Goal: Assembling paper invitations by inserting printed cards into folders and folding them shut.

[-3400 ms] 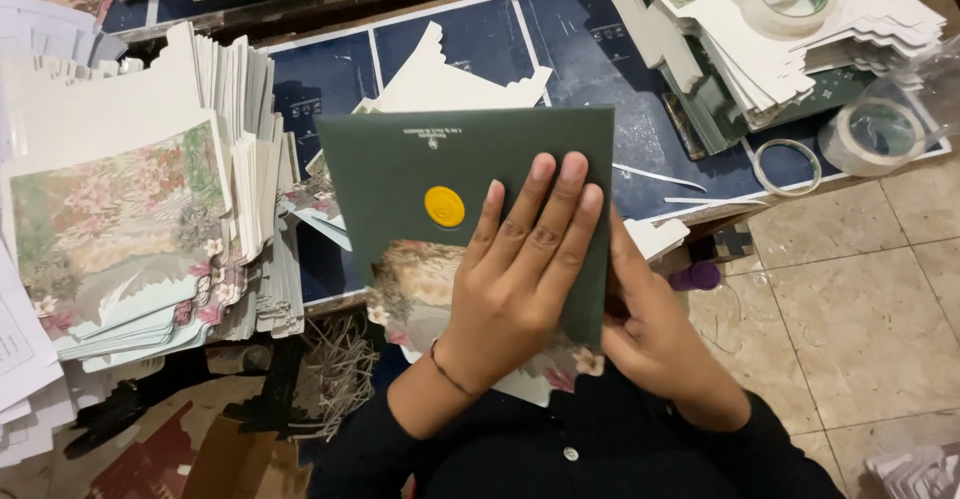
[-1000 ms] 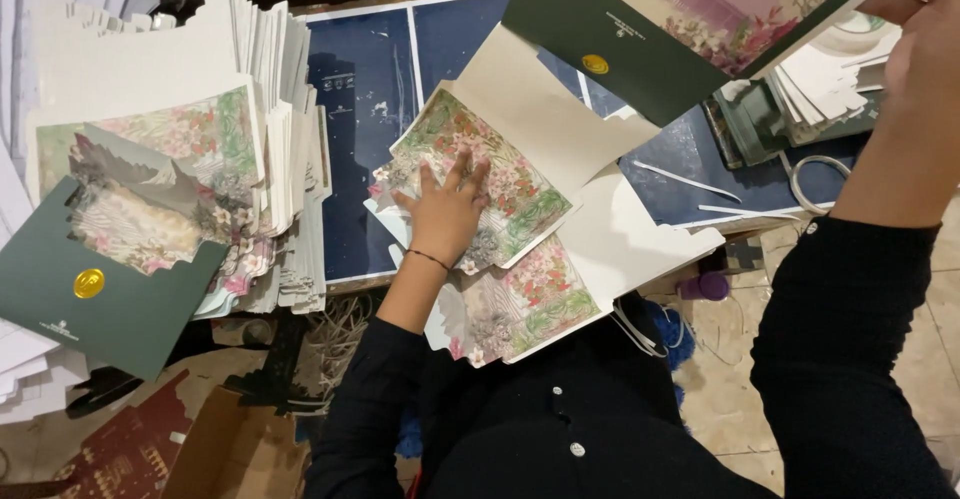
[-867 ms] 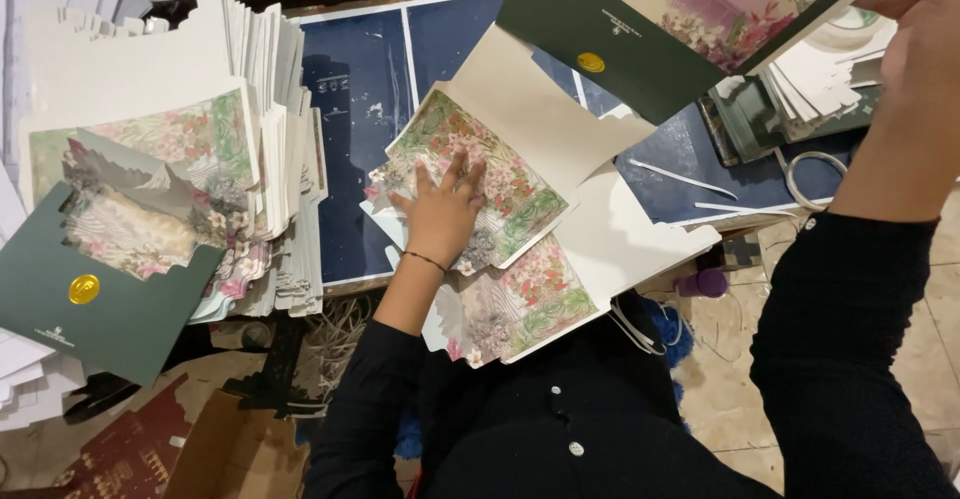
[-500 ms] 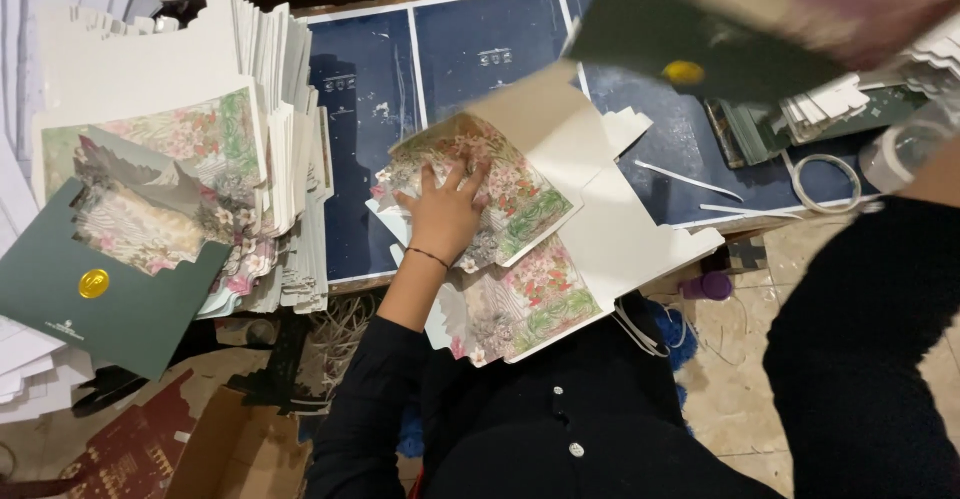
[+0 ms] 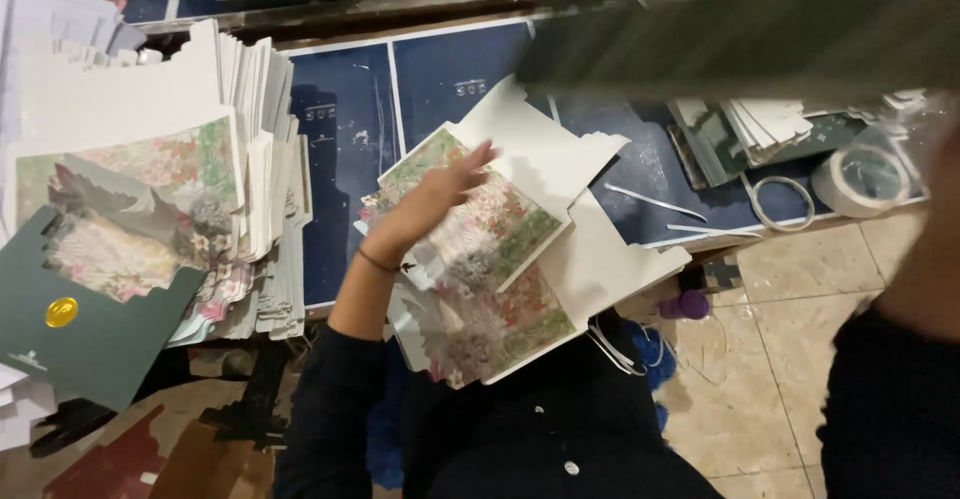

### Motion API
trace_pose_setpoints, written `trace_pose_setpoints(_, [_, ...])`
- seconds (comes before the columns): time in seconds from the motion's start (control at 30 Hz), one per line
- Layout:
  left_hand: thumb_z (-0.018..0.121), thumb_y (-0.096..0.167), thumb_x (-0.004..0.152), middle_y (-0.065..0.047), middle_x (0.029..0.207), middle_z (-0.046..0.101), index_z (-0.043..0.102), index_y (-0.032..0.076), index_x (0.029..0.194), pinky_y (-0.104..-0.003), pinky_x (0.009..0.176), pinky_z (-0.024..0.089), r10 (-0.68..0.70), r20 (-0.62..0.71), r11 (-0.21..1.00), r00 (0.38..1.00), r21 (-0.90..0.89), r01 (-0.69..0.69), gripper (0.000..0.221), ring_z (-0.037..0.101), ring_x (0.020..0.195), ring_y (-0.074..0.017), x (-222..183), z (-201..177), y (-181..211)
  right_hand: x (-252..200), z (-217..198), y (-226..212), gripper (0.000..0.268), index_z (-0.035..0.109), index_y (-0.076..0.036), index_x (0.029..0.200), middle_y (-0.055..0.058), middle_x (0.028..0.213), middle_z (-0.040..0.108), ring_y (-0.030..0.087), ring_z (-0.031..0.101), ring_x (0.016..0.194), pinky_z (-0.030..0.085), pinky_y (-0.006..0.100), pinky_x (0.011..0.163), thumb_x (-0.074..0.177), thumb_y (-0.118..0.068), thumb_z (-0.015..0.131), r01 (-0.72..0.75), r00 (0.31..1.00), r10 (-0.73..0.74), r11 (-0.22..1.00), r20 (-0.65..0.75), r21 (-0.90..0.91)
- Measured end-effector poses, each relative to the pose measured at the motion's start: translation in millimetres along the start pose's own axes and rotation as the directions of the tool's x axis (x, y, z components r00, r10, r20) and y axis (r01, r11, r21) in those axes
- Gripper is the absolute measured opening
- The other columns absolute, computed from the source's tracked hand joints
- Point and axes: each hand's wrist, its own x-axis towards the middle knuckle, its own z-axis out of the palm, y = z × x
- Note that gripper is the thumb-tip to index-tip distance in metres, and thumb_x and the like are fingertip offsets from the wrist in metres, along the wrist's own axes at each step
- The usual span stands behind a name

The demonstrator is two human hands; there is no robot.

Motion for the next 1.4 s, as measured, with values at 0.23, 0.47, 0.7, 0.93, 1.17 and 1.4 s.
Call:
trace_pose_setpoints(0.23, [0.059, 0.053, 0.096, -0.018, 0.158, 0.059, 0.037, 0.003, 0.158, -0.038, 0.087, 0.069, -0.187, 0.074, 0.867, 0.980, -0.455, 0.200, 0.082, 0.077, 0.109, -0.0307, 14.8, -15.7, 12.2, 203.0, 177.9, -80.5, 0.023, 0.077, -0.012, 0.117, 0.005, 0.121, 0.082, 0.027, 0.079, 0.120, 0.059, 0.053, 0.119, 0.106, -0.014, 0.056, -0.142, 0.963, 0.051, 0.930, -0.264, -0.338])
trace_pose_setpoints(0.47, [0.034, 0.087, 0.085, -0.011, 0.101, 0.074, 0.072, 0.004, 0.119, -0.039, 0.080, 0.050, -0.402, 0.237, 0.908, 0.884, 0.225, 0.353, 0.097, 0.068, 0.090, -0.0266, -7.8, 30.6, 1.1, 174.2, 190.7, -88.8, 0.025, 0.071, 0.001, 0.111, 0.020, 0.111, 0.080, 0.034, 0.085, 0.109, 0.075, 0.054, 0.110, 0.105, 0.015, 0.052, -0.285, 0.775, 0.085, 0.931, -0.626, -0.227])
trace_pose_setpoints(0.7, [0.071, 0.028, 0.096, -0.006, 0.147, 0.073, 0.066, 0.012, 0.149, -0.048, 0.110, 0.057, -0.114, 0.176, 0.947, 0.978, -0.279, 0.161, 0.056, 0.070, 0.132, -0.0258, -11.6, 55.0, -13.4, 175.7, 196.8, -119.3, 0.033, 0.079, -0.015, 0.116, 0.003, 0.117, 0.087, 0.024, 0.090, 0.111, 0.065, 0.053, 0.111, 0.110, -0.011, 0.047, -0.144, 0.922, 0.117, 0.988, -0.368, -0.047])
trace_pose_setpoints(0.93, [0.073, 0.031, 0.105, 0.002, 0.091, 0.063, 0.074, 0.008, 0.127, -0.020, 0.050, 0.036, 0.198, -0.490, 0.906, 0.849, -0.240, -0.350, 0.032, 0.041, 0.057, -0.0034, -19.5, 17.4, 30.8, 168.4, 186.9, -86.2, 0.079, 0.020, 0.002, 0.169, 0.030, 0.182, 0.027, 0.045, 0.032, 0.173, 0.040, 0.056, 0.138, 0.105, -0.022, 0.059, -0.548, 0.376, 0.259, 0.836, -0.890, 0.012])
trace_pose_setpoints(1.17, [0.077, 0.036, 0.107, 0.000, 0.089, 0.086, 0.085, 0.020, 0.107, -0.036, 0.077, 0.068, 0.081, -0.731, 0.916, 0.678, -0.213, -0.340, 0.018, 0.083, 0.081, -0.0148, 1.8, 25.5, 42.4, 170.3, 190.3, -35.1, 0.052, 0.063, 0.011, 0.146, 0.030, 0.131, 0.069, 0.038, 0.065, 0.126, 0.054, 0.062, 0.111, 0.105, -0.020, 0.075, -0.506, 0.274, 0.215, 0.861, -0.937, 0.050])
trace_pose_setpoints(1.4, [0.061, 0.050, 0.114, 0.001, 0.077, 0.071, 0.076, 0.014, 0.088, -0.031, 0.072, 0.055, -0.150, -0.722, 0.755, 0.676, -0.525, -0.393, 0.046, 0.060, 0.069, -0.0087, 29.3, 31.6, 9.1, 191.8, 209.4, -22.4, 0.038, 0.068, 0.009, 0.140, 0.021, 0.123, 0.074, 0.022, 0.062, 0.119, 0.062, 0.053, 0.097, 0.105, -0.004, 0.077, -0.425, 0.146, 0.157, 0.902, -0.977, 0.082])
